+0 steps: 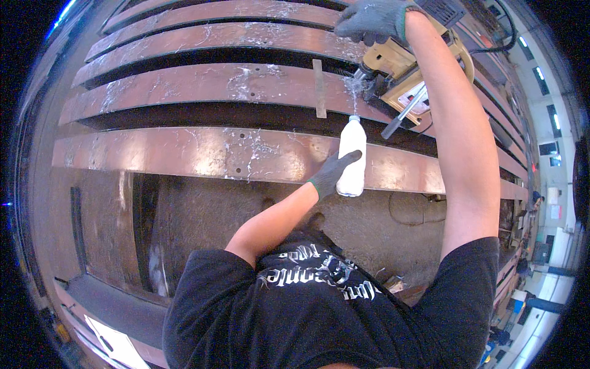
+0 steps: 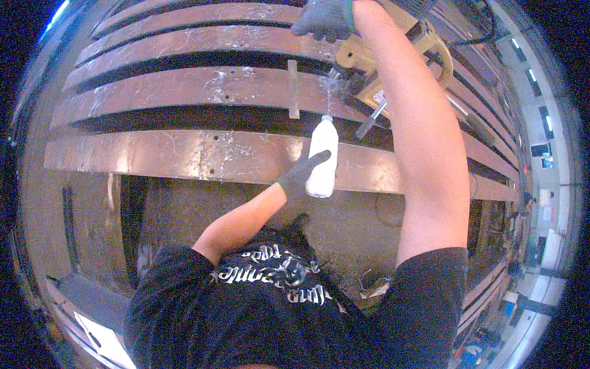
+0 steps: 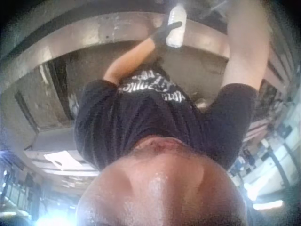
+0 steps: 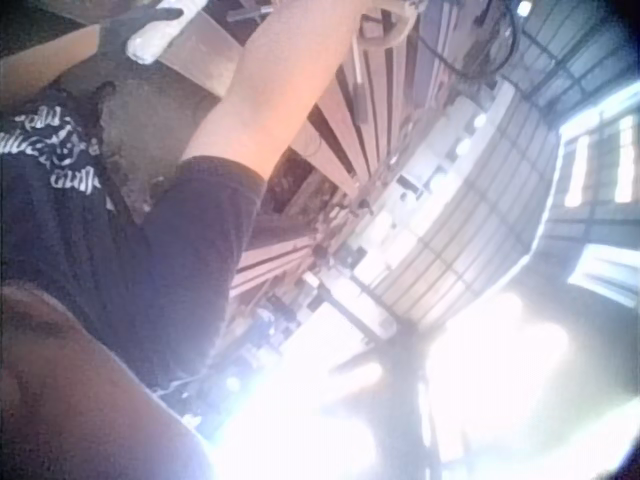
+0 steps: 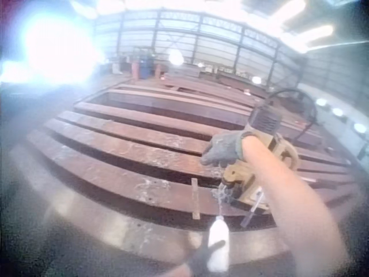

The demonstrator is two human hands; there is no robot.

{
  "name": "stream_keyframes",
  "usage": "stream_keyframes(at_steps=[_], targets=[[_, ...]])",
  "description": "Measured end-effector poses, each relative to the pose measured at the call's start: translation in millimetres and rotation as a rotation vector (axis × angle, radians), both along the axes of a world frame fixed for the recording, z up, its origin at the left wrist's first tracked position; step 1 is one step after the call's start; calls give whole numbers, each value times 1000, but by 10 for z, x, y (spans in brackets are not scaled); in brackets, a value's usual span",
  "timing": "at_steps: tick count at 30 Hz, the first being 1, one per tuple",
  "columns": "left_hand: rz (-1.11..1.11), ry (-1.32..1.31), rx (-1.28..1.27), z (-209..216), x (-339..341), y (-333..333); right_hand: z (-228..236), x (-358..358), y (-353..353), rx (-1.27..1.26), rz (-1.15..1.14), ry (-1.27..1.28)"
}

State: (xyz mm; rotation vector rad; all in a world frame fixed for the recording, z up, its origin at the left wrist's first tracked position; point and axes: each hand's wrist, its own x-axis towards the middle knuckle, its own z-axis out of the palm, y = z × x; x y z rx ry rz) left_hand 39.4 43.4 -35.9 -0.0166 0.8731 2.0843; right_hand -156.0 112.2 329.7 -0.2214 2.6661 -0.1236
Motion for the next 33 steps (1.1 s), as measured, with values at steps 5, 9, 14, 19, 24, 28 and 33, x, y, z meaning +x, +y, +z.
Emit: stream_keyframes(at_steps=[5,9,14,19,24,28,33], targets=[[-51,-52,-20,-116,3,17,-2,16,-42,69,-23,-30],[-110,-160,11,-245,-32,28,-171,-67,116,186,136,13],[-86,-118,-6,-283,-84,28,-325,-190,145,-113,-63,2],[-117,-113,-5,-111,-29,72,-296,-237,247,-83,-23,-129],[-111,-146,9,-34,19,38,-278,-201,210,-107,10,-131],[-149,-212,70,-155,-5,63,-303,-238,266,-86,8,-143],[-132,-88,73,-210,-56,40,-384,-393,186,-91,27,-145]])
